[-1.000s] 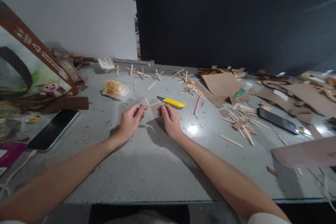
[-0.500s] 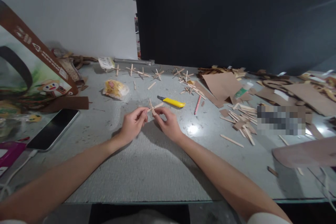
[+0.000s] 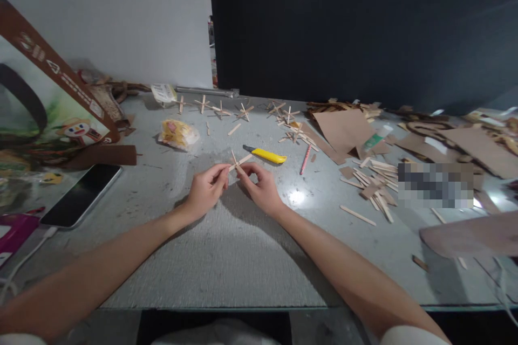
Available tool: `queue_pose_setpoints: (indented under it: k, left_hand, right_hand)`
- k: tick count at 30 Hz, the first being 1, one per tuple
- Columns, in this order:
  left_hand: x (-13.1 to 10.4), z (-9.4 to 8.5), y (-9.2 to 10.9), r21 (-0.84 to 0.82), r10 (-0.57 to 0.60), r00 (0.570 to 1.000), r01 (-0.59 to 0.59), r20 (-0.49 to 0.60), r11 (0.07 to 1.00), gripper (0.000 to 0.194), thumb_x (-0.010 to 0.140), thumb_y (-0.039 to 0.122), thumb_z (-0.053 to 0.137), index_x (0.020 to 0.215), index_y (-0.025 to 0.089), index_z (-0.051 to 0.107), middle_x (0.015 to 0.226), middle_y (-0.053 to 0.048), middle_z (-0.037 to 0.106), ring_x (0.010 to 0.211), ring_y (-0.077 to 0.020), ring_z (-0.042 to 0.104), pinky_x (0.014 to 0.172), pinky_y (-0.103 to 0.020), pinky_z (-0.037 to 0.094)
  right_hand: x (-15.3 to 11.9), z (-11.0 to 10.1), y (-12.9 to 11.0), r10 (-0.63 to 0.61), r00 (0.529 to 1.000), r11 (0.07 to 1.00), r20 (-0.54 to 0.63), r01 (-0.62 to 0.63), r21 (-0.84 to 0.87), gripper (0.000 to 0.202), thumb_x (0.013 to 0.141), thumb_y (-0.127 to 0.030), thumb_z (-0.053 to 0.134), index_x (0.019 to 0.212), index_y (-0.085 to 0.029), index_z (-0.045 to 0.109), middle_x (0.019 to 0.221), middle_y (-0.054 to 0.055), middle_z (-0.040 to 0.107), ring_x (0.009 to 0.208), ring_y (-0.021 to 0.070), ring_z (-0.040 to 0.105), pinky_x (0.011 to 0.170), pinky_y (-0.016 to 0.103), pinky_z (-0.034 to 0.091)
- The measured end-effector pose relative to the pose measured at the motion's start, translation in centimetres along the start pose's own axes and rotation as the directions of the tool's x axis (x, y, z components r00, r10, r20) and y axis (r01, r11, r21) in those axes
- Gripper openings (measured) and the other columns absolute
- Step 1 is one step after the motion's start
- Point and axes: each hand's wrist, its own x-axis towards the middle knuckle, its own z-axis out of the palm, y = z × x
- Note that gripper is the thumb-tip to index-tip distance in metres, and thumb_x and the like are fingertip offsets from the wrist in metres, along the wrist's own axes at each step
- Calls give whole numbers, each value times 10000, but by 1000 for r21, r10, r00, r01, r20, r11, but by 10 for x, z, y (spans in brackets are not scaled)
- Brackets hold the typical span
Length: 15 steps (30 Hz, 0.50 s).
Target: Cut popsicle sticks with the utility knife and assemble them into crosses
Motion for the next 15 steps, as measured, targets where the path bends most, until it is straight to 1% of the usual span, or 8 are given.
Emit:
queue_pose_setpoints:
  k: [4, 9, 12, 15]
  left_hand:
    - [-1, 0, -1, 1, 9, 1000, -9, -10, 1000, 345, 1054, 445, 492, 1056, 181, 714, 613, 37, 586, 537, -111, 539, 568, -228, 427]
    - [0, 1, -4, -25, 23, 1000, -24, -8, 999, 322, 1044, 458, 525, 1053, 187, 698, 613, 41, 585, 529, -110, 546, 554, -228, 428]
    - [0, 3, -6, -74, 22, 1000, -22, 0, 997, 306, 1035, 483, 549, 1050, 198, 657, 606, 49, 579, 520, -113, 540, 532, -230, 418]
    - [-2, 4, -6, -124, -17, 1000, 20, 21, 992, 281, 1029, 488, 565, 1044, 208, 582, 611, 58, 583, 506, -109, 517, 515, -228, 403]
  right_hand:
    - [-1, -2, -3, -25, 1000, 996, -15, 24, -90, 291, 1048, -472, 575, 1010, -228, 728, 864, 45, 744, 786, 190, 672, 753, 337, 549]
    - [-2, -2, -4, -82, 996, 986, -29, 77, -147, 224, 1054, -393, 581, 1045, -230, 734, 886, 55, 749, 803, 198, 680, 753, 343, 533]
    - [-1, -1, -4, -110, 993, 981, -44, 102, -162, 195, 1051, -361, 592, 1044, -234, 739, 908, 57, 758, 822, 200, 683, 782, 350, 541]
    - [-1, -1, -4, -125, 991, 979, -45, 116, -168, 196, 1054, -360, 585, 1039, -241, 740, 931, 59, 764, 853, 208, 692, 814, 366, 548]
